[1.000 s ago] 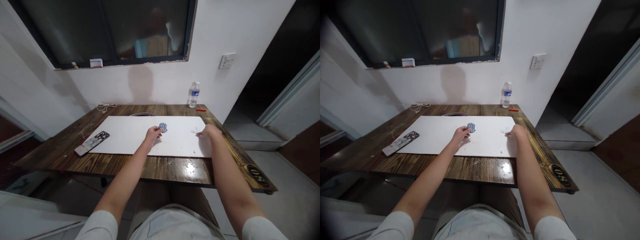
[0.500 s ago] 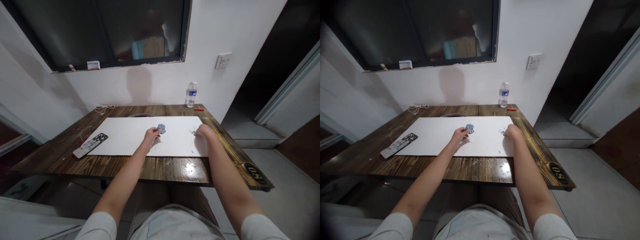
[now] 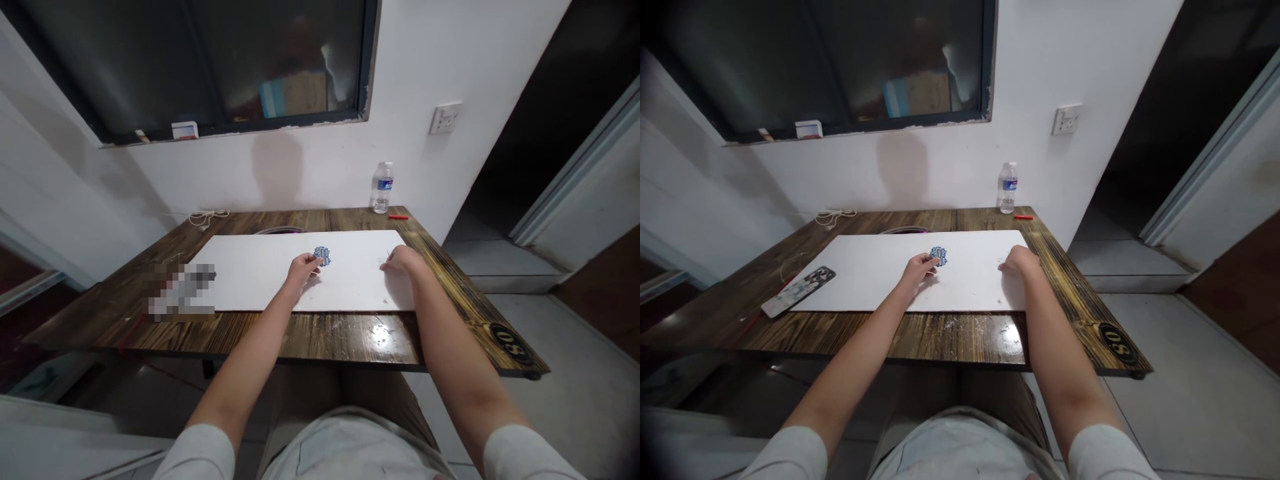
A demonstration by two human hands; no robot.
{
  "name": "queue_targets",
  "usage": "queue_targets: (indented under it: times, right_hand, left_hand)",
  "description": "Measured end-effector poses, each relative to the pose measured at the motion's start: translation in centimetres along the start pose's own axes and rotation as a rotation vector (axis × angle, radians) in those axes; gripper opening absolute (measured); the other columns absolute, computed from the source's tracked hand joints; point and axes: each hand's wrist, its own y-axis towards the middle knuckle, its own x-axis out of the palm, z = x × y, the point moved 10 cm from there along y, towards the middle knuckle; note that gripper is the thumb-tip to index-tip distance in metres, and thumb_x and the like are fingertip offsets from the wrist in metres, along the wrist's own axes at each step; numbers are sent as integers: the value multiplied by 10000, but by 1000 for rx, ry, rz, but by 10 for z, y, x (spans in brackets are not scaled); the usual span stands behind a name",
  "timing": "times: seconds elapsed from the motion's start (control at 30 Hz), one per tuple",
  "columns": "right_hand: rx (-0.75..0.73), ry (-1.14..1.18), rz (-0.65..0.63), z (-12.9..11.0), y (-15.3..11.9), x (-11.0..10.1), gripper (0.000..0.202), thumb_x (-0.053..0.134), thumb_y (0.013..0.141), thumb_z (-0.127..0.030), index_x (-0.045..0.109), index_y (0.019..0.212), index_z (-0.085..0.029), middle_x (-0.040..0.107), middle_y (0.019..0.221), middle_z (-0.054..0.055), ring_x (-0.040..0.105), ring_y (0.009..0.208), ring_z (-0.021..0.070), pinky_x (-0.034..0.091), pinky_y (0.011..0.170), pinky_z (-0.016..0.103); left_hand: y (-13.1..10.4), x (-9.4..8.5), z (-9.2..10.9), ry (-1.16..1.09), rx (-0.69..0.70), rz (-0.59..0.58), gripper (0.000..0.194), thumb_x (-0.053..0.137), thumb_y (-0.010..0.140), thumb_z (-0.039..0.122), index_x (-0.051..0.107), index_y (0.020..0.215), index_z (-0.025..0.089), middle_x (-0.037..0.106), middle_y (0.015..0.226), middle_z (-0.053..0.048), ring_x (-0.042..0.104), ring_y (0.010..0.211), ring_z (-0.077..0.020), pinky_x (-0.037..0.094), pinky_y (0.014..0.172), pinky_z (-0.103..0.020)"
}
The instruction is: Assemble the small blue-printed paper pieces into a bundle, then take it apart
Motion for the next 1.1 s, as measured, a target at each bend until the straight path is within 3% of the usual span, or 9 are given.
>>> queue_targets:
  times: [0.1,0.33,0.43,0.57,0.73,0.83,0.97,1.1]
  right_hand:
    - [32,-58,-82,0,3,11,405,839,591,-484,742,826,-168,715,842,114,677,813,242,514,705,316]
    - [-3,-65,-128,-13,1,16,203,819,631,-322,739,749,-178,709,753,74,665,713,201,483,637,265]
    - [-100,37,-104,-26,-4,10,127,792,652,-282,726,700,-183,695,674,43,639,650,167,438,578,228]
    - [-306,266,-2,-57,-15,-6,138,760,670,-254,731,782,-179,701,720,11,614,665,140,411,591,215]
    - [-546,587,-12,-102,-33,-8,219,723,729,-395,748,797,-189,688,730,18,589,683,151,430,627,245]
    - [-727,734,146,-125,-49,-20,264,724,738,-466,757,777,-207,660,797,36,551,671,145,440,635,274]
    - [-819,833,227,-142,-65,-21,269,714,763,-493,769,798,-232,588,668,6,512,602,137,429,594,281]
    - [-836,956,223,-147,-73,-17,259,702,785,-482,773,826,-236,669,707,28,581,654,159,467,633,298]
  left_hand:
    - [0,0,0,-1,-1,2,423,826,498,475,573,665,181,586,615,6,551,565,-106,407,528,-212]
    - [-3,-2,3,-3,-5,23,426,830,490,479,575,662,183,593,619,3,553,568,-110,408,528,-215]
    - [-3,-1,4,-4,-7,24,429,835,486,470,566,656,183,587,607,9,551,556,-107,403,523,-212]
    - [-3,-1,4,-14,-4,23,410,830,499,453,566,656,181,587,611,12,552,554,-102,402,522,-211]
    - [-3,-1,2,-11,-20,26,402,822,511,446,554,653,182,601,631,6,558,557,-107,395,523,-217]
    - [-2,-1,1,-6,-23,20,393,818,518,444,563,658,180,616,646,1,561,559,-109,391,524,-219]
    - [-2,-2,2,5,-14,18,366,809,543,430,575,670,178,621,652,-4,576,574,-116,405,540,-225]
    - [-3,-2,4,7,-13,18,371,807,540,432,567,667,179,617,651,-3,575,567,-119,407,543,-231]
